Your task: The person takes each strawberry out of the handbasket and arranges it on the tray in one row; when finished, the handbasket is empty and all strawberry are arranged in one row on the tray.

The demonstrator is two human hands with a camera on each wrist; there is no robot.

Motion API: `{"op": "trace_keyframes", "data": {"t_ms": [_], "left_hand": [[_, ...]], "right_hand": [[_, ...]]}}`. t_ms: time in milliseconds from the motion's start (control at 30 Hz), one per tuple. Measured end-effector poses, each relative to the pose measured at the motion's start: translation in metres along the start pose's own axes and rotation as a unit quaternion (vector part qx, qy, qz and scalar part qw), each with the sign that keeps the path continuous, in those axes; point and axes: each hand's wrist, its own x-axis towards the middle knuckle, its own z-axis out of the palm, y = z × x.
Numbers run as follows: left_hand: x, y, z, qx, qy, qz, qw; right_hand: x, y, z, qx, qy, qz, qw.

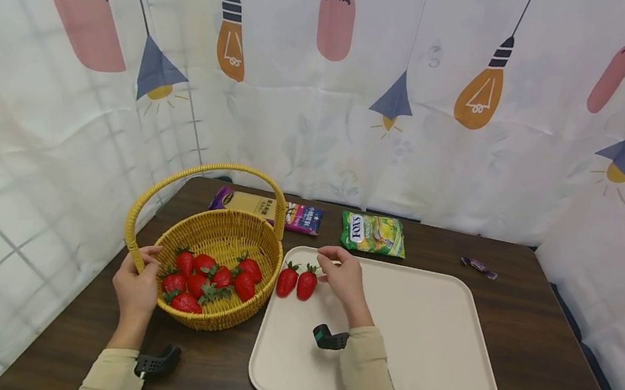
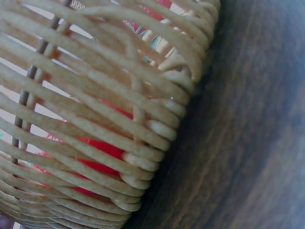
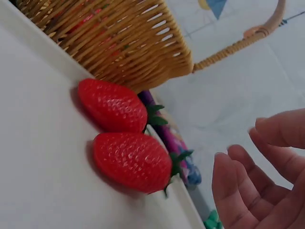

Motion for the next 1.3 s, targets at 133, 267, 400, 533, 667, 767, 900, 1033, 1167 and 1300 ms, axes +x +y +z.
{"op": "trace_keyframes", "data": {"t_ms": [133, 267, 400, 533, 667, 767, 900, 1033, 1167, 1300], "left_hand": [[0.001, -0.002, -0.001, -0.003, 0.000, 0.000, 1.0000], [0.002, -0.001, -0.002, 0.001, 0.002, 0.005, 1.0000], [0.002, 0.000, -0.003, 0.005, 0.004, 0.004, 1.0000], [0.001, 0.003, -0.003, 0.001, 0.004, -0.005, 1.0000], [0.000, 0.005, -0.004, 0.007, 0.000, -0.008, 0.9999], [0.000, 0.004, -0.003, 0.013, -0.002, -0.005, 0.9999], [0.000, 0.002, -0.002, 0.016, -0.001, 0.000, 0.9999], [0.000, 0.004, -0.001, 0.015, 0.003, -0.002, 0.9999], [-0.001, 0.003, -0.001, 0.008, 0.005, -0.001, 1.0000], [0.000, 0.000, -0.001, 0.009, 0.005, 0.003, 0.9999]], "right_hand": [[-0.004, -0.010, 0.002, 0.008, 0.008, -0.016, 0.9998], [-0.009, -0.022, 0.012, 0.021, -0.003, -0.036, 0.9991], [-0.012, -0.033, 0.031, 0.023, -0.050, -0.057, 0.9969], [-0.012, -0.041, 0.054, 0.016, -0.122, -0.078, 0.9893], [-0.011, -0.047, 0.076, 0.020, -0.200, -0.101, 0.9744], [-0.010, -0.049, 0.091, 0.018, -0.243, -0.111, 0.9635], [-0.009, -0.049, 0.113, 0.007, -0.274, -0.117, 0.9544], [-0.012, -0.050, 0.133, -0.015, -0.297, -0.139, 0.9447], [-0.012, -0.050, 0.150, -0.057, -0.322, -0.172, 0.9292], [-0.012, -0.049, 0.160, -0.090, -0.352, -0.170, 0.9160]]}}
